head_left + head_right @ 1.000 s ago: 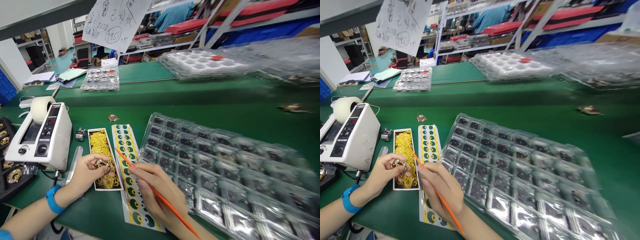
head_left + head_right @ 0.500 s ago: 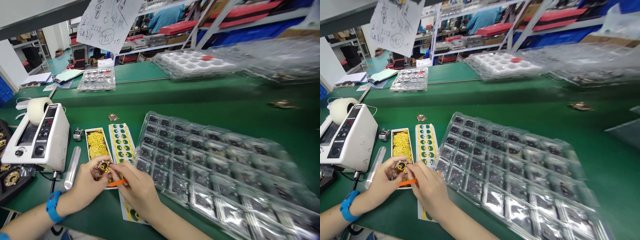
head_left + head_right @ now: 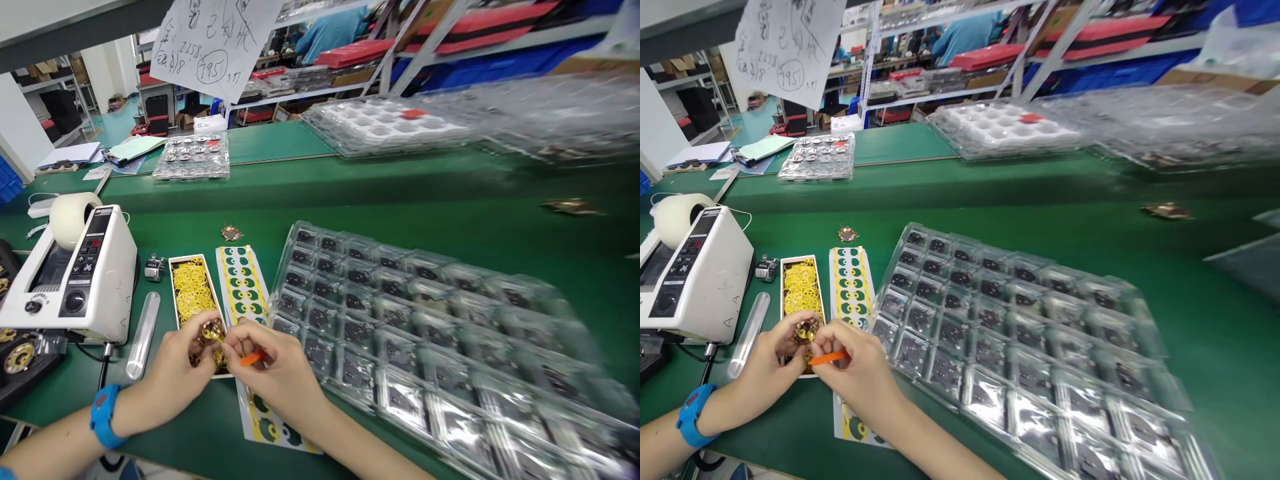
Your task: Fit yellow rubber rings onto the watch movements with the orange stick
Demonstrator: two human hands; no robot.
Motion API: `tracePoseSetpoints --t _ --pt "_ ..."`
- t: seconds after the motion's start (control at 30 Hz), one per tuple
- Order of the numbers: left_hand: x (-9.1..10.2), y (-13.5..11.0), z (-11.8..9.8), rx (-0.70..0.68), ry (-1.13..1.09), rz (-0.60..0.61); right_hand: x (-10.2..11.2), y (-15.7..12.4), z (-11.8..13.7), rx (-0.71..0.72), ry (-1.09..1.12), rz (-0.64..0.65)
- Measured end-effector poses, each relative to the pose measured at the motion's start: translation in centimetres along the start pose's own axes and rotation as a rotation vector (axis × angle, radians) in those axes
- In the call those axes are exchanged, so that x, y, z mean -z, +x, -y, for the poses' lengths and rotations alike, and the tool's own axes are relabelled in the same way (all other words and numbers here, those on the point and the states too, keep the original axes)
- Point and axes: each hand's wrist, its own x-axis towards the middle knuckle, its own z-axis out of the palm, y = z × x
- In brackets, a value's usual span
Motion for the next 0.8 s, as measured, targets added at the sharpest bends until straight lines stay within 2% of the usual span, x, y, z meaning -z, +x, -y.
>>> tracePoseSetpoints --t 0.13,0.2,0.27,0.37,0.47,0.53,0.6,0.67,0.73,0.8 --pt "0.9 1.2 0.3 0.036 -0.315 -0.172 1.3 0.2 0.3 -0.045 0.043 0.094" --pt "1.4 1.8 0.1 0.027 -0.422 -0.278 1.6 0.1 -0.3 0.020 -0.066 0.155" --pt "1.6 2.1 0.0 0.027 -0.448 -0.340 1.4 -0.3 -1.3 0.125 -0.278 0.203" --pt "1.7 2.1 -0.1 0.030 -0.449 -0.346 0.8 -0.8 -2.1 0.219 -0.556 0.243" --pt "1.7 1.9 -0.1 0.035 -0.421 -0.339 0.7 -0.8 -1.5 0.227 -0.648 0.242" --pt "1.8 1.7 0.0 0.028 -0.395 -0.339 1.4 -0.6 -0.6 0.235 -0.664 0.192" --pt "2.1 1.6 0.0 0.007 -0.381 -0.344 3.0 -0.5 -0.1 0.256 -0.664 0.085" --pt "2.4 1.5 -0.1 -0.010 -0.376 -0.358 5.6 -0.8 -0.3 0.258 -0.695 -0.040" --pt "2.7 1.4 -0.3 -0.009 -0.380 -0.371 9.2 -1.8 -1.6 0.222 -0.784 -0.119" --pt "2.9 1.2 -0.6 0.002 -0.403 -0.375 13.4 -3.5 -3.6 0.162 -0.898 -0.122"
